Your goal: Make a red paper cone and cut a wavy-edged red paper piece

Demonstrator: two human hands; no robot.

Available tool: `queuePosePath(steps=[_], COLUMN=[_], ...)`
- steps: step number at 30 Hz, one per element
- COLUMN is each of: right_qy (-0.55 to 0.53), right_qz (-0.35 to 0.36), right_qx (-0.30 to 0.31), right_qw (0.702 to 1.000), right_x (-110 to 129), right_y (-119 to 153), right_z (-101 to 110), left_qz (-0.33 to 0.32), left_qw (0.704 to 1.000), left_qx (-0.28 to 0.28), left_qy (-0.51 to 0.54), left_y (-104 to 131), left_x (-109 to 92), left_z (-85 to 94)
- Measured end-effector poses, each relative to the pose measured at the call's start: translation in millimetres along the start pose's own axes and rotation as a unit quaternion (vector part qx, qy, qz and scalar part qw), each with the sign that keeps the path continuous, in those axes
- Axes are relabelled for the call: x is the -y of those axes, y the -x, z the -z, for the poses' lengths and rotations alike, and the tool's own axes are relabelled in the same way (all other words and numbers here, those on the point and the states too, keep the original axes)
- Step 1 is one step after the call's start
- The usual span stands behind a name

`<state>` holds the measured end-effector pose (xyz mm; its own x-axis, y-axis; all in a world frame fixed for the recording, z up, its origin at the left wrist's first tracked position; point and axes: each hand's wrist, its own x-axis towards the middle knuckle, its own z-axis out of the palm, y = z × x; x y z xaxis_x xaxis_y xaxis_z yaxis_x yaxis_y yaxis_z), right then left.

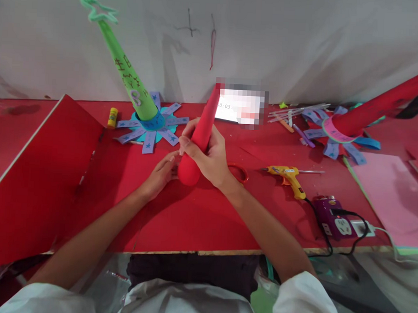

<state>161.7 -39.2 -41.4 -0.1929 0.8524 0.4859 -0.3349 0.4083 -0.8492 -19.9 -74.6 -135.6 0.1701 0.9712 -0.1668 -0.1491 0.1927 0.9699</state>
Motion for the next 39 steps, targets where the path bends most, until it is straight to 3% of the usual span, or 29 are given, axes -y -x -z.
queuePosePath(steps=[7, 13, 18, 22, 26, 28, 32, 36, 39], right_qy=[0.1, 0.164, 0.167, 0.143, 0.132, 0.133, 0.132, 0.116, 0.102], right_qz=[-0.005, 0.023, 0.001, -0.007, -0.017, -0.016, -0.018, -0.014, -0.021], right_qx=[0.01, 0.027, 0.02, 0.027, 0.022, 0.019, 0.02, 0.023, 0.039], right_qw=[0.995, 0.986, 0.986, 0.989, 0.991, 0.991, 0.991, 0.993, 0.994], right_x=[4, 3, -9, -17, -18, -18, -18, -18, -18], right_y=[12, 20, 25, 26, 25, 25, 24, 25, 26], right_z=[1, 2, 6, 8, 7, 6, 2, -1, 1], left_qz=[0.06, 0.073, 0.099, 0.029, -0.133, -0.181, -0.193, -0.212, -0.248], left_qw=[0.988, 0.989, 0.99, 0.996, 0.956, 0.945, 0.941, 0.939, 0.931], left_qx=[0.043, 0.04, 0.032, 0.026, -0.028, 0.011, 0.12, 0.086, 0.058], left_qy=[0.138, 0.126, 0.091, -0.08, -0.261, -0.273, -0.252, -0.256, -0.262], left_y=[6, 7, 7, 2, -2, 0, 8, 9, 5], left_x=[-4, -10, -8, -4, -4, -6, -12, -11, -5], left_z=[-8.5, -5.2, 1.0, 12.5, 23.8, 22.5, 5.2, -12.0, -15.0])
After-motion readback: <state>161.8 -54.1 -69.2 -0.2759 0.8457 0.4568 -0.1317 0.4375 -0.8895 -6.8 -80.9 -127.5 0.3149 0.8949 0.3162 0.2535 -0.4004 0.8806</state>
